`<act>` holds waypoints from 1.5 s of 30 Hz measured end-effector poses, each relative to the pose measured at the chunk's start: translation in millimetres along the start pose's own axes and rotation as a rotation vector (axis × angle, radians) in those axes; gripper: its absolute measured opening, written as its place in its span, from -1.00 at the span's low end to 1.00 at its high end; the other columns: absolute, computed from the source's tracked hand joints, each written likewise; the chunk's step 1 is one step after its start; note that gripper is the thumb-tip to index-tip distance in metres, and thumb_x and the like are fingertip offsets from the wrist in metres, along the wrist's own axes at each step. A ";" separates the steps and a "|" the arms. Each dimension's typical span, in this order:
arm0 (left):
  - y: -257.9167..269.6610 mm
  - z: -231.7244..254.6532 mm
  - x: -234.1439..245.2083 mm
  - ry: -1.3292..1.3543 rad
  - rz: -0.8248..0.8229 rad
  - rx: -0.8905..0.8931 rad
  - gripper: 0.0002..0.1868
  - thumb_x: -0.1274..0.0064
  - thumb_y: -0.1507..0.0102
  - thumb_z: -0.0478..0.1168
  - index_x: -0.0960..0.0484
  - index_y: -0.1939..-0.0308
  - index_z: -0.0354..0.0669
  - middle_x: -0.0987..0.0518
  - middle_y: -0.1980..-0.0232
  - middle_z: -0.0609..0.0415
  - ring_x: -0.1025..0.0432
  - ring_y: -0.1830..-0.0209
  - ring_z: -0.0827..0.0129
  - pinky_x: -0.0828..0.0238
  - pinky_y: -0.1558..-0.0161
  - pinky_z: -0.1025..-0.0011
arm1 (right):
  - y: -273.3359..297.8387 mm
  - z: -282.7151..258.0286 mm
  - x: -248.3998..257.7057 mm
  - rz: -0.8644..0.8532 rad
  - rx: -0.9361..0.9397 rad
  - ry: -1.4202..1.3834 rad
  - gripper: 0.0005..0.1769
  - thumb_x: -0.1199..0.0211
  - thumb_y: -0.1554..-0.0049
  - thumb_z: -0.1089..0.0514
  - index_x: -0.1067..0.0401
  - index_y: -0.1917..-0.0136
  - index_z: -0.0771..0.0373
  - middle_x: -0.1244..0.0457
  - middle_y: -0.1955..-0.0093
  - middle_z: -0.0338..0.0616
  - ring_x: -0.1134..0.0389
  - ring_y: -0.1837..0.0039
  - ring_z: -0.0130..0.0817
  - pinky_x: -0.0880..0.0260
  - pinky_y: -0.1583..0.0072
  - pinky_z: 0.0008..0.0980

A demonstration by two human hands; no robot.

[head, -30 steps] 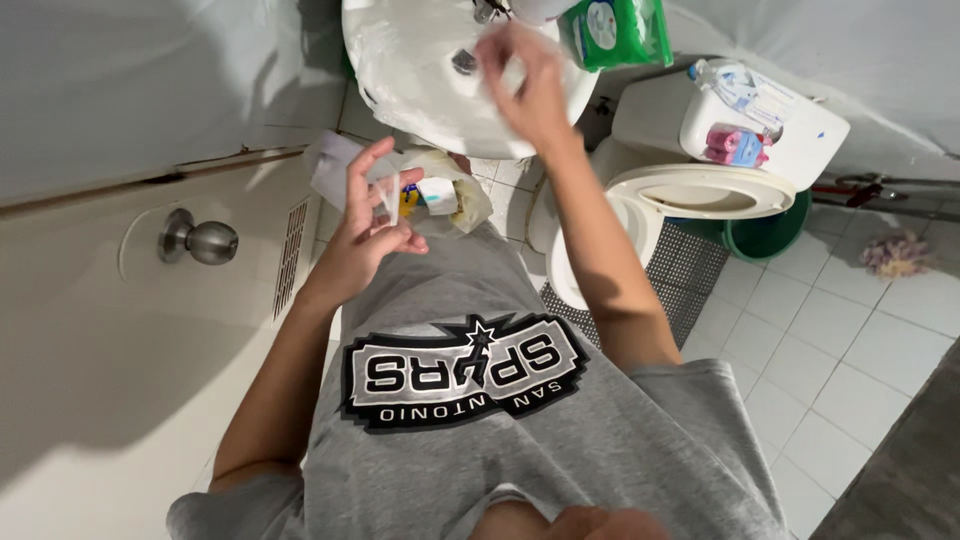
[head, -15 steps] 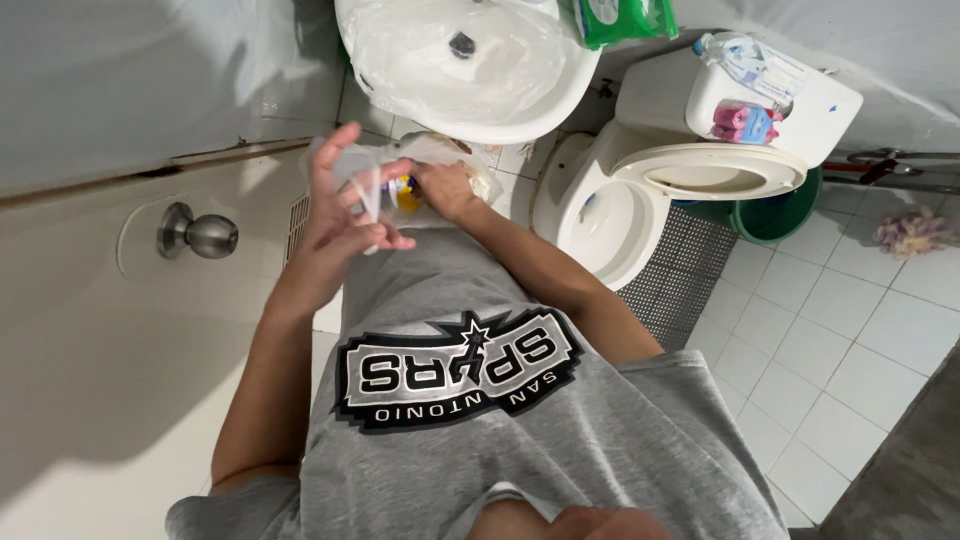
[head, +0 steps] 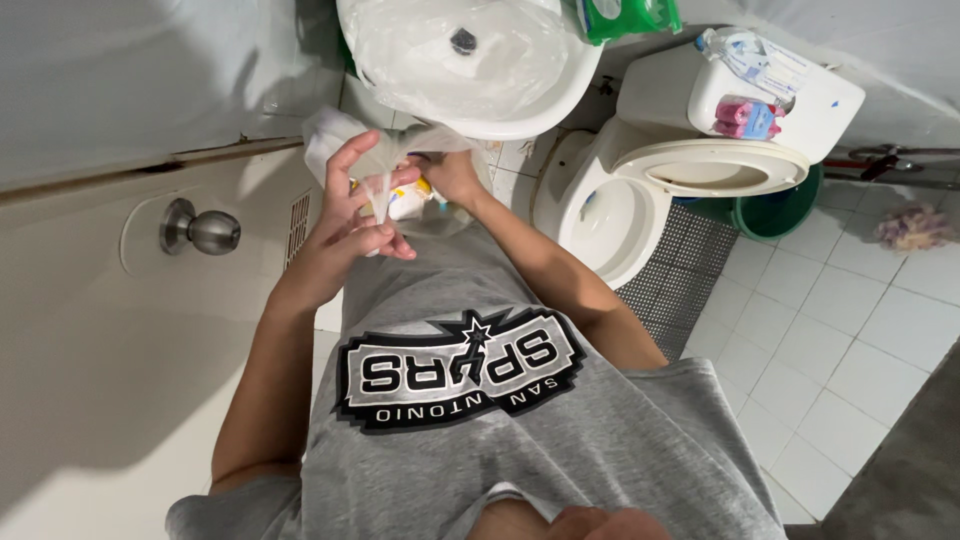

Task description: The person organizes bathroom supplies by moving items from a wall shelf to the toilet tank and sink. They use scissors to cut open a package and place various toiletries, including bottles and wipes, into different locations around the bathroom.

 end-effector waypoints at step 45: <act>-18.7 10.3 -20.1 -1.055 0.518 -0.303 -0.75 -0.31 -0.22 -0.17 -0.64 0.08 -0.13 -0.35 0.01 -0.13 -0.38 0.04 0.02 -0.35 0.06 0.16 | 116.6 -204.6 45.6 -0.278 0.073 -0.289 0.26 -0.49 -0.13 0.11 0.34 -0.77 0.13 0.14 -0.72 0.11 0.04 -0.68 -0.13 0.00 -0.59 -0.26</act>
Point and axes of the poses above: each hand's wrist, its own y-axis away from the middle knuckle, its own x-axis out of the back of the hand, z = x × y, the point moved 9 cm from there along -y, towards the middle knuckle
